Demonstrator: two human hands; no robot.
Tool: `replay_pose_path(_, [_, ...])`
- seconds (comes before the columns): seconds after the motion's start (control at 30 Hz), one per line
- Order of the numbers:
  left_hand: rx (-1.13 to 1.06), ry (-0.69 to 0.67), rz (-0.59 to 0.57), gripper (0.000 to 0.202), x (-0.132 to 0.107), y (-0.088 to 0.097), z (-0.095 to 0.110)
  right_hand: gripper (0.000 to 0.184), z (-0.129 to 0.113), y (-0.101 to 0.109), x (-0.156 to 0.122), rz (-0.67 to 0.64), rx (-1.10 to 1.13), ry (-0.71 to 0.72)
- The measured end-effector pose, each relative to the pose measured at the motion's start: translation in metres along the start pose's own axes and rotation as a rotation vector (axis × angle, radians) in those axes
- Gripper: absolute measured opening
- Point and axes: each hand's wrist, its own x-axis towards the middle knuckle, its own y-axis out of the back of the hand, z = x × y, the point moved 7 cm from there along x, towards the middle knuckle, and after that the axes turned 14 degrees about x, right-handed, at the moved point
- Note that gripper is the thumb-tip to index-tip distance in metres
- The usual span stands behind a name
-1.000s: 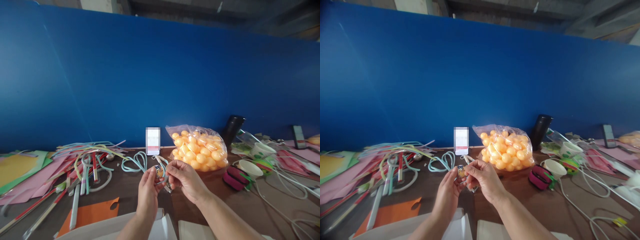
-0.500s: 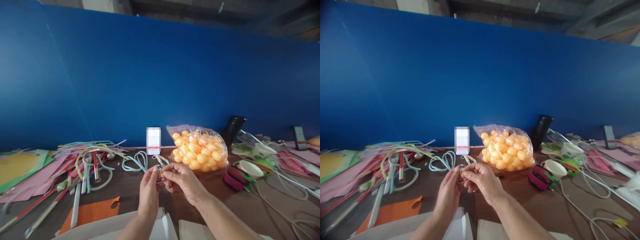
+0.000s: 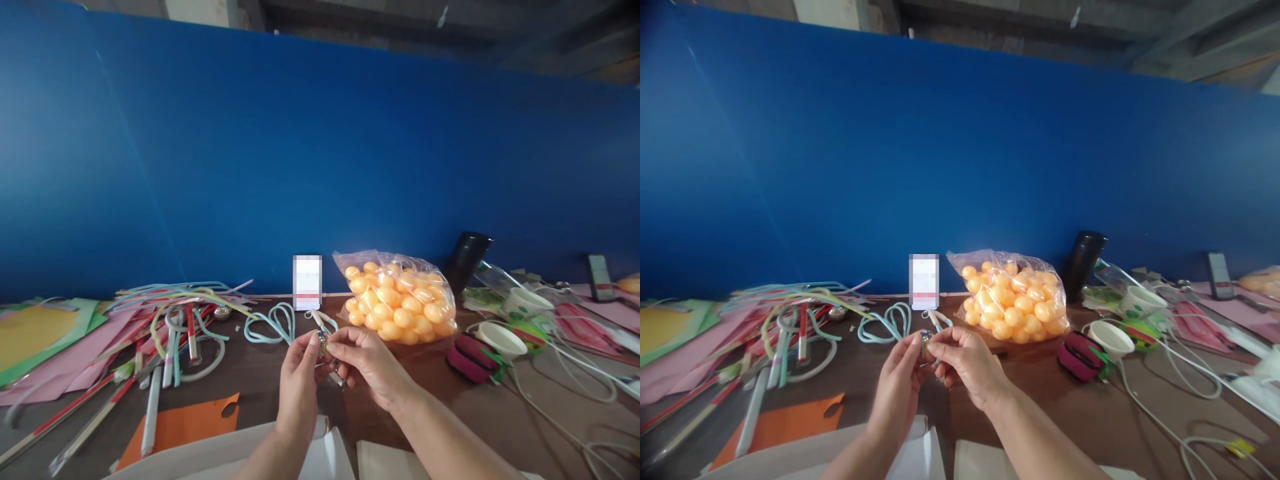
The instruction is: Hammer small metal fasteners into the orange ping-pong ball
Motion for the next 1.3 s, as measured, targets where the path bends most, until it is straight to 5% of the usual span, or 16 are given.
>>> replay_pose_path(1.3, [0.068, -0.078, -0.023, 0.032, 0.0016, -0.0001, -0.0012, 0.017, -0.0028, -0.0033, 0.0015, -0.058, -0.017, 0.061])
